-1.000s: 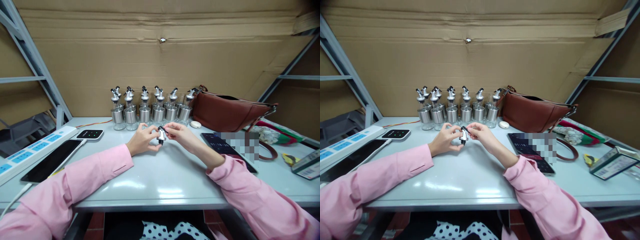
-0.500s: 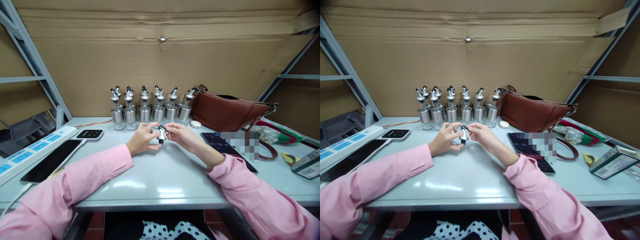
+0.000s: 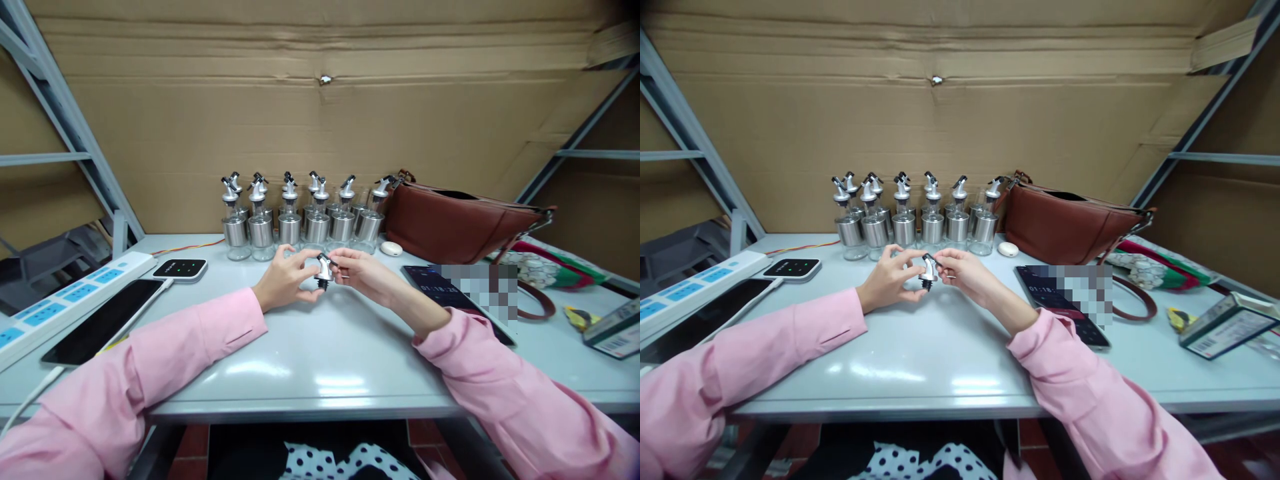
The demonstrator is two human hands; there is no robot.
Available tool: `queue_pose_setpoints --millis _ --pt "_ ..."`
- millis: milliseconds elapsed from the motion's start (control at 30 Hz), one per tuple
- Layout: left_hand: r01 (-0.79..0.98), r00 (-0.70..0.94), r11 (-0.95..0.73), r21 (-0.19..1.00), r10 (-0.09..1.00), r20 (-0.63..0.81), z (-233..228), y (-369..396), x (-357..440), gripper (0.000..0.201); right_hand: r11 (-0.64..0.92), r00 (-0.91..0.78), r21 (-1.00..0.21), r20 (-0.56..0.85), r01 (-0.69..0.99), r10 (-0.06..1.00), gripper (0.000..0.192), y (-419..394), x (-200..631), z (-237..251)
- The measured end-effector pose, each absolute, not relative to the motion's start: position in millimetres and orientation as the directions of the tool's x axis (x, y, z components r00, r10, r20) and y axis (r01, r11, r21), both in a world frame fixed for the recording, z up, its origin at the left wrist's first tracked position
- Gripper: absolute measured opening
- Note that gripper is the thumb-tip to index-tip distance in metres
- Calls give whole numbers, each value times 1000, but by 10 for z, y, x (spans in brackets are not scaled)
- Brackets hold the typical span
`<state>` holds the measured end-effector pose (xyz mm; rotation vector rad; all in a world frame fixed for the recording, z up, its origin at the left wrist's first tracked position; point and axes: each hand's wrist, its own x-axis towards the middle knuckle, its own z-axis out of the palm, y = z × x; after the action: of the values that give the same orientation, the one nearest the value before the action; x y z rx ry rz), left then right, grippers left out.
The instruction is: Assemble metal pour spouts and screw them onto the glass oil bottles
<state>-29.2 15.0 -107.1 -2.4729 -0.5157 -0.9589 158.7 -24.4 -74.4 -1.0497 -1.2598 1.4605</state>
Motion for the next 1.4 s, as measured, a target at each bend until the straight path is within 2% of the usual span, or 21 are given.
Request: queue_pose_setpoints --millis 67,100,167,233,333,467,667,933,1100,1400 --pt "483 686 -837 -257 180 705 -1072 148 -296 26 117 -175 -991 103 69 979 18 -255 1575 -744" --pt "486 686 -838 -250 189 703 -1072 147 -297 25 237 -162 -952 207 194 965 17 -262 1569 -744" --pt "501 684 -835 -226 222 695 -1072 145 -299 25 423 -187 -808 380 410 906 19 -276 1560 -747" --pt "520 672 -830 -200 253 696 -1075 147 -300 25 485 -229 -719 430 497 873 21 -282 1558 -757" --pt "528 659 -828 -189 259 706 -1085 153 -300 27 467 -239 -731 402 497 884 24 -278 1564 -773" --pt "513 656 -830 -219 214 724 -1096 163 -301 28 468 -229 -723 411 508 883 26 -288 1561 -770" --pt "539 637 -812 -222 221 739 -1089 164 -298 26 461 -260 -738 381 493 887 42 -294 1544 -777" --pt "497 667 -820 -283 154 729 -1091 170 -299 23 384 -248 -818 302 428 921 41 -279 1546 -822" --pt "493 678 -823 -281 160 718 -1096 181 -295 24 361 -245 -855 285 372 927 41 -285 1538 -832" --pt "490 668 -819 -300 131 732 -1093 172 -289 26 387 -243 -838 312 384 918 41 -264 1541 -838"
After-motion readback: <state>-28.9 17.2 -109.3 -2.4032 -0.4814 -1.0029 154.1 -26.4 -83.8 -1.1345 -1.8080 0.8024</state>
